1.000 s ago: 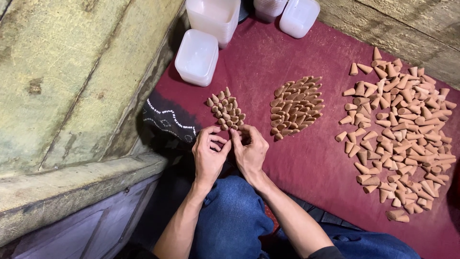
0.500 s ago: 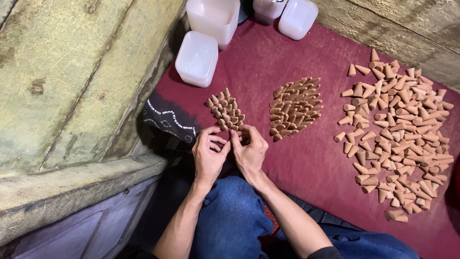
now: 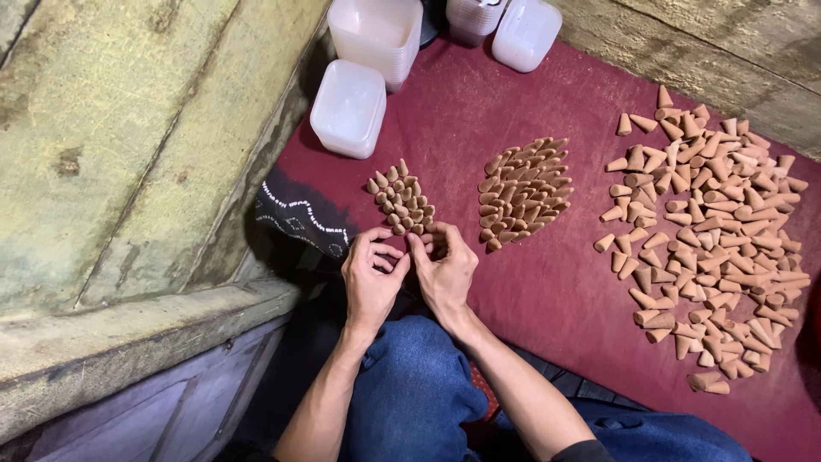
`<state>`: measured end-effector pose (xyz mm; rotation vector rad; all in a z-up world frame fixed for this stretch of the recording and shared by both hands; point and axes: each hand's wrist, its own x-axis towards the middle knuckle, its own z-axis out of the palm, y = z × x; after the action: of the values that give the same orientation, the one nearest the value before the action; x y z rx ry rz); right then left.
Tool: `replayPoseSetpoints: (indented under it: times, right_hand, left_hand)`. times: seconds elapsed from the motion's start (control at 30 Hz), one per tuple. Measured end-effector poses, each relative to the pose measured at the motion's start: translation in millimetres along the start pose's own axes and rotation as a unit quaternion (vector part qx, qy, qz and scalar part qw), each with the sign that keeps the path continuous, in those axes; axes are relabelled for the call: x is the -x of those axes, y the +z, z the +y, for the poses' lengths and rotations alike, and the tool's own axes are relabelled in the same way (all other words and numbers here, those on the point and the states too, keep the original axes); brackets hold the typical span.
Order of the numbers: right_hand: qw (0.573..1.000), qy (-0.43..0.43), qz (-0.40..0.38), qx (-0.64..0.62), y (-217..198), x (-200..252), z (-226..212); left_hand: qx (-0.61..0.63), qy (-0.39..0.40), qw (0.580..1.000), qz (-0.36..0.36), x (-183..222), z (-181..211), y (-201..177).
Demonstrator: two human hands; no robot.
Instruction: Sorting and arranging incense cones into organized piles on a work surface.
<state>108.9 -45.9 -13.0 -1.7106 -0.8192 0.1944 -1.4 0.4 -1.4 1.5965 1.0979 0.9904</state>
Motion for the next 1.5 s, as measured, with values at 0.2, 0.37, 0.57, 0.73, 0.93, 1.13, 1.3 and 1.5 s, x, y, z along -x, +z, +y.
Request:
replayPoseSetpoints:
  times: [0.2,0.37,0.57,0.73,0.93,1.13,1.3,1.5]
  right_hand:
    - [0.999,0.011,-0.036,-0.004,-36,-5,-17]
    - [0.996,-0.019,-0.072,0.046,-113,-29,-19]
    - [0.969,-0.015,-0.166,0.182,-244,-54,1]
    - [0.921,0.152,-0.149,0.325,-340,-79,23]
    - [0.894,0.256,-0.09,0.356,-428,-78,111]
    - [0.861,0.315,-0.148,0.372,-418,-85,93]
    - [0.836,0.334,-0.153,0.408,-417,-74,143]
    - [0.823,0.319,-0.153,0.444,-416,-86,147]
  left_hand:
    - [0.029,-0.041,0.998,-0.039,-1,10,-9]
    - [0.012,-0.034,0.996,-0.077,1,62,4]
    - [-0.002,0.05,0.972,-0.229,8,130,63]
    - [-0.075,0.111,0.906,-0.402,10,157,130]
    - [-0.189,0.159,0.814,-0.526,17,176,219]
    - [-0.197,0.199,0.785,-0.553,47,139,314]
    - [-0.209,0.263,0.77,-0.543,73,128,364]
    - [-0.233,0.283,0.768,-0.525,83,134,372]
